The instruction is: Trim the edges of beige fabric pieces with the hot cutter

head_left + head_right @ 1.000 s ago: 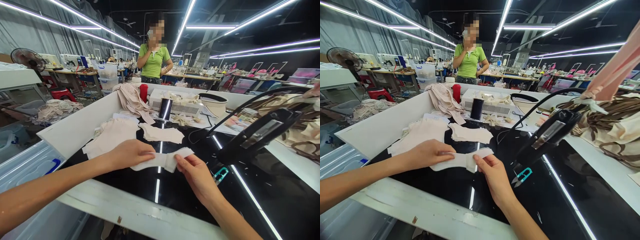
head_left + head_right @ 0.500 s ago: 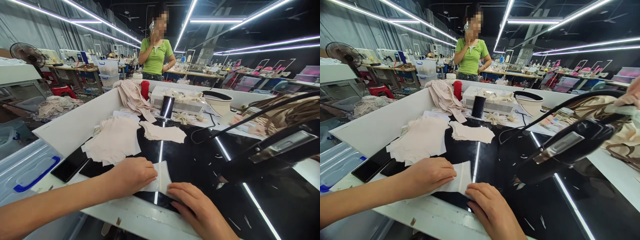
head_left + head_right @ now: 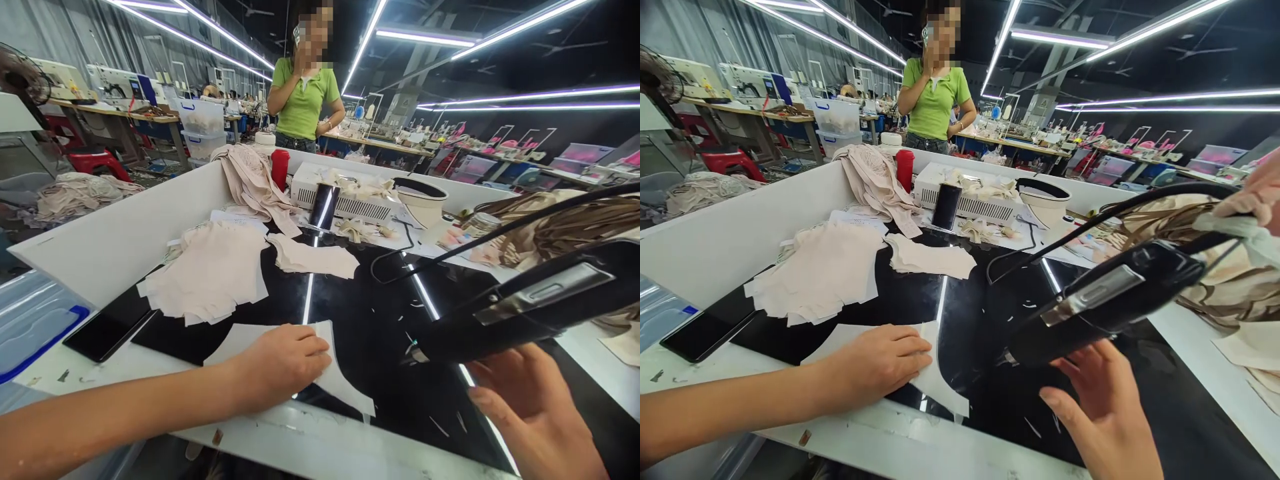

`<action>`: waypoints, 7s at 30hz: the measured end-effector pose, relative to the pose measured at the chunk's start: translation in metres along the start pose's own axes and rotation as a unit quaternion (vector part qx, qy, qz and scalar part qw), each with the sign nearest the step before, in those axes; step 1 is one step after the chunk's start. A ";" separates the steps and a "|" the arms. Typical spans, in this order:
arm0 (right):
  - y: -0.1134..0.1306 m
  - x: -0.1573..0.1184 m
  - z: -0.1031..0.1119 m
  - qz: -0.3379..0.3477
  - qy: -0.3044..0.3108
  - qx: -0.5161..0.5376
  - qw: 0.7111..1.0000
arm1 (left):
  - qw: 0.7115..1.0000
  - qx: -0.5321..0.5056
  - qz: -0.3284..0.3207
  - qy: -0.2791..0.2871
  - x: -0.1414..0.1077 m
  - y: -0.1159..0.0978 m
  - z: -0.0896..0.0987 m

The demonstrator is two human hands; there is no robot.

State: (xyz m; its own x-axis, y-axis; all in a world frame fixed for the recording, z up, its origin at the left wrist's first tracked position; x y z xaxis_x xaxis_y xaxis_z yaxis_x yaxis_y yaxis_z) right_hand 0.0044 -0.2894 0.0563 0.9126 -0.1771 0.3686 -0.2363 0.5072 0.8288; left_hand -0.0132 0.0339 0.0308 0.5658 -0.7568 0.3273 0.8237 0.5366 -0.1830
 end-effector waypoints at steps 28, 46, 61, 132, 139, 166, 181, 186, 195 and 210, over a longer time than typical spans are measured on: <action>0.087 0.058 -0.138 0.100 -0.004 0.328 0.940 | 0.992 0.033 -0.038 -0.120 0.023 -0.010 -0.024; 0.088 0.052 -0.141 0.096 0.008 0.335 0.937 | 0.984 0.011 -0.022 -0.175 0.022 -0.007 -0.021; 0.088 0.050 -0.142 0.121 0.007 0.321 0.939 | 0.987 0.029 0.018 -0.159 0.017 -0.011 -0.015; 0.097 0.044 -0.154 0.123 0.008 0.384 0.915 | 0.987 0.068 0.029 -0.141 0.016 -0.011 -0.029; 0.094 0.042 -0.155 0.130 0.004 0.363 0.923 | 0.989 0.060 0.037 -0.127 0.014 -0.010 -0.030; 0.095 0.013 -0.083 0.097 -0.043 0.336 0.936 | 0.991 -0.059 -0.041 -0.112 0.018 -0.007 0.003; 0.090 0.007 -0.089 0.107 -0.018 0.337 0.935 | 0.995 -0.053 -0.059 -0.066 0.022 -0.010 -0.010; 0.090 0.007 -0.088 0.108 -0.020 0.345 0.932 | 0.997 -0.042 -0.033 -0.064 0.021 -0.010 -0.011; 0.089 0.005 -0.089 0.105 -0.015 0.355 0.929 | 0.997 -0.039 -0.048 -0.053 0.020 -0.010 -0.013; 0.092 0.010 -0.092 0.111 -0.036 0.370 0.922 | 0.996 -0.033 -0.050 -0.059 0.018 -0.009 -0.015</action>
State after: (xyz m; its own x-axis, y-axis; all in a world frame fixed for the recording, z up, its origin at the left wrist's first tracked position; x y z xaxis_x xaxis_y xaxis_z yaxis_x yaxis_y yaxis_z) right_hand 0.0223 -0.1671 0.0980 0.7958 -0.2072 0.5690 -0.6022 -0.1716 0.7797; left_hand -0.0098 0.0103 0.0241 0.4762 -0.7540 0.4525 0.8783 0.4324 -0.2039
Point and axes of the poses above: each hand's wrist, its own x-axis towards the middle knuckle, its own z-axis out of the back of the hand, y = z × x, the point moved 3 cm from there along x, towards the middle knuckle, and after that the axes turned 11 degrees about -x, right-handed, at the moved point
